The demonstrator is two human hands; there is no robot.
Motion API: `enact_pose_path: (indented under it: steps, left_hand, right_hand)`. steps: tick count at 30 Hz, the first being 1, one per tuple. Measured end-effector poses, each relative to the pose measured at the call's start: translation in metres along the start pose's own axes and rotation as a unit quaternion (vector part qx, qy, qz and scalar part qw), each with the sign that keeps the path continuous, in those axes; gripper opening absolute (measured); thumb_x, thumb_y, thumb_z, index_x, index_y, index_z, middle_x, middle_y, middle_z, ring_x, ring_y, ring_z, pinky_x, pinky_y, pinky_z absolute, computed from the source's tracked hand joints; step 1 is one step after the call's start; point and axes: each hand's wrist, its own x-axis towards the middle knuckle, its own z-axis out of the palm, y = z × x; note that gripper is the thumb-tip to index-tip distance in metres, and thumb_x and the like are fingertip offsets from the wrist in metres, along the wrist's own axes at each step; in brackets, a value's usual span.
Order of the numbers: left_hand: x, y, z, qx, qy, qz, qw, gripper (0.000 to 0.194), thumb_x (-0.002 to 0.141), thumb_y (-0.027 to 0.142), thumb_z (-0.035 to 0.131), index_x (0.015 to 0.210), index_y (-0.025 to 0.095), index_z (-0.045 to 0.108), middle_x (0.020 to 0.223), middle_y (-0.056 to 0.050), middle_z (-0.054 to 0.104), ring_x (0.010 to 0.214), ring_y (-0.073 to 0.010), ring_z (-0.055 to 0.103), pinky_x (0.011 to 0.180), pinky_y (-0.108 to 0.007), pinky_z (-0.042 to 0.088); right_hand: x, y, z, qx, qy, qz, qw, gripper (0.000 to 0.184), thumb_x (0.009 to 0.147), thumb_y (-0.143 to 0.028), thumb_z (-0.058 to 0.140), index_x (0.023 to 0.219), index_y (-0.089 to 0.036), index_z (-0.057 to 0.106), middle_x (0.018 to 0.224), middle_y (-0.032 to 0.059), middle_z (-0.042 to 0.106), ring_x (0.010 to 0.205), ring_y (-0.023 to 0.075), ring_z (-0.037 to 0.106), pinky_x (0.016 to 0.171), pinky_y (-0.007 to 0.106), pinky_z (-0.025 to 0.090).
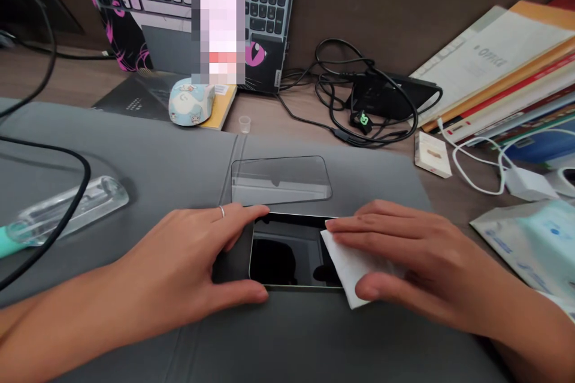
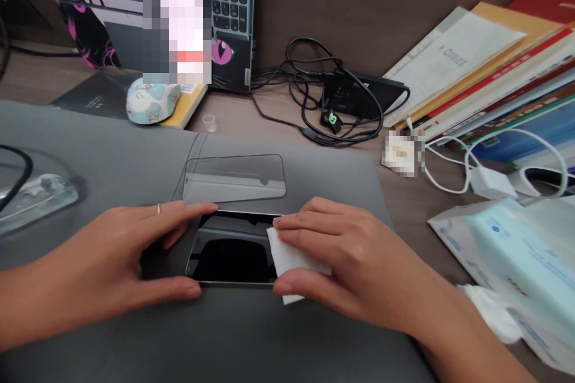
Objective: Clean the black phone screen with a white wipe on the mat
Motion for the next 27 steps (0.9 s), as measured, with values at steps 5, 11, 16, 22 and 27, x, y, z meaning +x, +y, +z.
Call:
enact_pose_path:
  steps: [5, 11, 16, 22, 27]
  left_hand:
    - [0.000, 0.001, 0.000, -0.002, 0.001, 0.000, 1.000, 0.069, 0.086, 0.049, 0.076, 0.143, 0.025, 0.049, 0.080, 0.003, 0.065, 0.065, -0.0181, 0.068, 0.054, -0.026, 0.045]
    - [-0.001, 0.002, 0.000, 0.008, 0.001, 0.002, 1.000, 0.071, 0.085, 0.050, 0.077, 0.144, 0.024, 0.047, 0.083, 0.002, 0.067, 0.063, -0.0184, 0.067, 0.053, -0.027, 0.046]
    - [-0.001, 0.002, 0.000, 0.011, -0.008, -0.008, 1.000, 0.073, 0.086, 0.054, 0.076, 0.145, 0.024, 0.046, 0.091, 0.000, 0.070, 0.067, -0.0194, 0.069, 0.057, -0.030, 0.049]
    - [0.000, 0.003, 0.000, 0.000, -0.015, -0.011, 1.000, 0.072, 0.087, 0.053, 0.076, 0.145, 0.023, 0.046, 0.105, -0.002, 0.072, 0.079, -0.0218, 0.072, 0.062, -0.033, 0.050]
    - [0.002, 0.004, -0.002, -0.013, -0.020, -0.020, 1.000, 0.071, 0.086, 0.053, 0.076, 0.144, 0.022, 0.049, 0.098, -0.001, 0.071, 0.071, -0.0197, 0.068, 0.059, -0.032, 0.048]
  right_hand:
    - [-0.001, 0.000, 0.001, 0.009, 0.007, 0.011, 1.000, 0.039, 0.100, -0.048, 0.061, 0.117, -0.016, 0.075, 0.112, 0.0130, 0.079, 0.091, 0.0242, 0.073, 0.076, 0.037, 0.061]
    - [0.001, -0.001, -0.002, -0.016, 0.000, 0.012, 1.000, 0.040, 0.100, -0.050, 0.061, 0.116, -0.017, 0.076, 0.113, 0.0125, 0.080, 0.092, 0.0254, 0.075, 0.079, 0.039, 0.063]
    - [0.002, -0.001, -0.002, -0.043, -0.004, -0.005, 0.999, 0.041, 0.101, -0.051, 0.057, 0.114, -0.017, 0.075, 0.116, 0.0104, 0.080, 0.093, 0.0261, 0.077, 0.083, 0.042, 0.065]
    - [-0.019, 0.011, 0.009, -0.048, -0.005, 0.005, 0.999, 0.042, 0.099, -0.051, 0.059, 0.133, -0.027, 0.064, 0.131, 0.0056, 0.074, 0.110, 0.0300, 0.075, 0.099, 0.054, 0.061]
    - [-0.029, 0.018, 0.012, -0.054, -0.020, 0.005, 0.998, 0.045, 0.098, -0.049, 0.060, 0.138, -0.029, 0.060, 0.135, 0.0042, 0.072, 0.117, 0.0307, 0.072, 0.105, 0.057, 0.057]
